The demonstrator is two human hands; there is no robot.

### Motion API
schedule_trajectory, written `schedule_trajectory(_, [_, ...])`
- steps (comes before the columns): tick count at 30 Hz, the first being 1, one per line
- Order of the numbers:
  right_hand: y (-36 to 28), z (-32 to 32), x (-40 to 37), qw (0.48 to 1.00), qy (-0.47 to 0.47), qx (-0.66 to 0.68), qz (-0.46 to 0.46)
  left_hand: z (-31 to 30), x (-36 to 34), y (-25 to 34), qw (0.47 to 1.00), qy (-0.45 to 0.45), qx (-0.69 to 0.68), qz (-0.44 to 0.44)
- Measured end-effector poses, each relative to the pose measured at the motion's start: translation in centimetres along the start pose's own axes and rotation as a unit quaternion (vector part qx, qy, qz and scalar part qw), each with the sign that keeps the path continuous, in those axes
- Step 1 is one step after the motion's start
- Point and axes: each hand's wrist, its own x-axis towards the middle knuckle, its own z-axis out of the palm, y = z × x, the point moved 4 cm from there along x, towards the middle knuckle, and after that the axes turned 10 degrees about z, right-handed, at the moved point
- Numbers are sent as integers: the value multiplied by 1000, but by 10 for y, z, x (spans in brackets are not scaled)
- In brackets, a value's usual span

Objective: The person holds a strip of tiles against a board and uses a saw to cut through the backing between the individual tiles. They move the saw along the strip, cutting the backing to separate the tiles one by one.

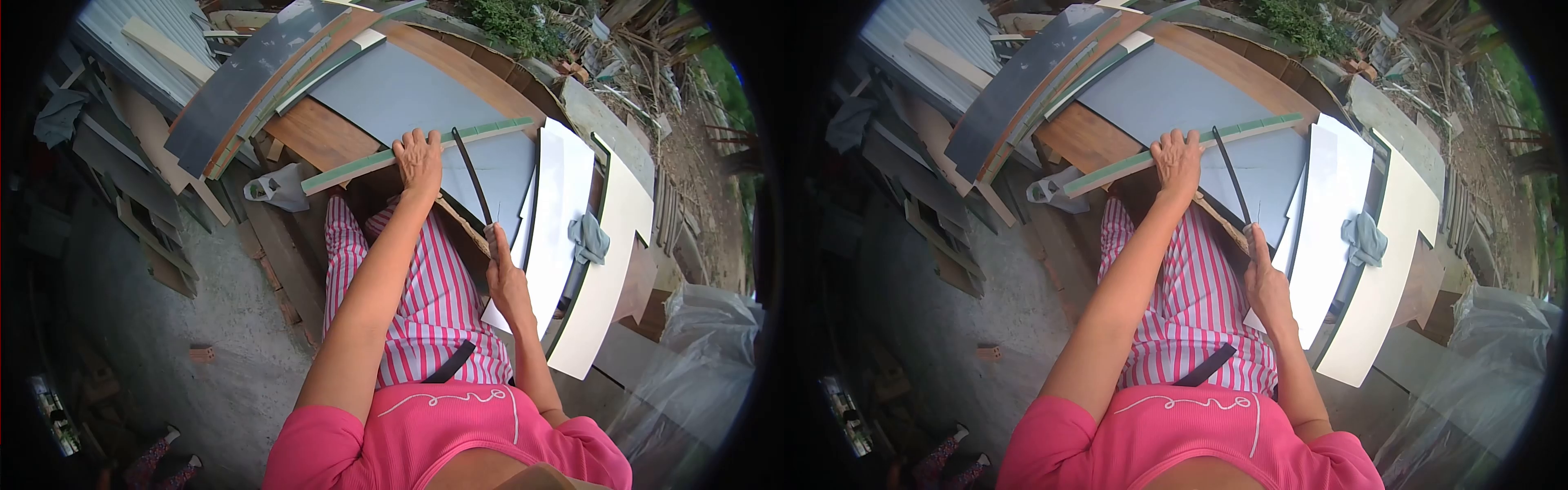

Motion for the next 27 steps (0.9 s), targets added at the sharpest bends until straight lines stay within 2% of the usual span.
schedule_trajectory(8, [-38,12,70,996,55,-18,-64,-6,-1,3,1000,-8,5,3])
schedule_trajectory(10, [-53,14,97,986,107,7,-126,-6,-1,3,1000,1,2,8])
schedule_trajectory(15, [-76,7,132,986,111,-4,-122,-9,0,3,1000,-9,-2,1])
schedule_trajectory(20, [-69,11,120,990,95,-10,-102,-10,-3,4,1000,-24,4,2])
schedule_trajectory(22, [-57,13,105,978,130,8,-161,-11,-1,5,1000,-14,-7,7])
schedule_trajectory(23, [-53,10,93,978,131,5,-161,-10,0,6,1000,-13,-9,5])
schedule_trajectory(25, [-42,10,67,993,70,-56,-72,-9,-1,5,1000,-18,-11,0])
schedule_trajectory(27, [-21,14,42,993,71,-46,-84,-7,-2,4,1000,-21,-14,-1])
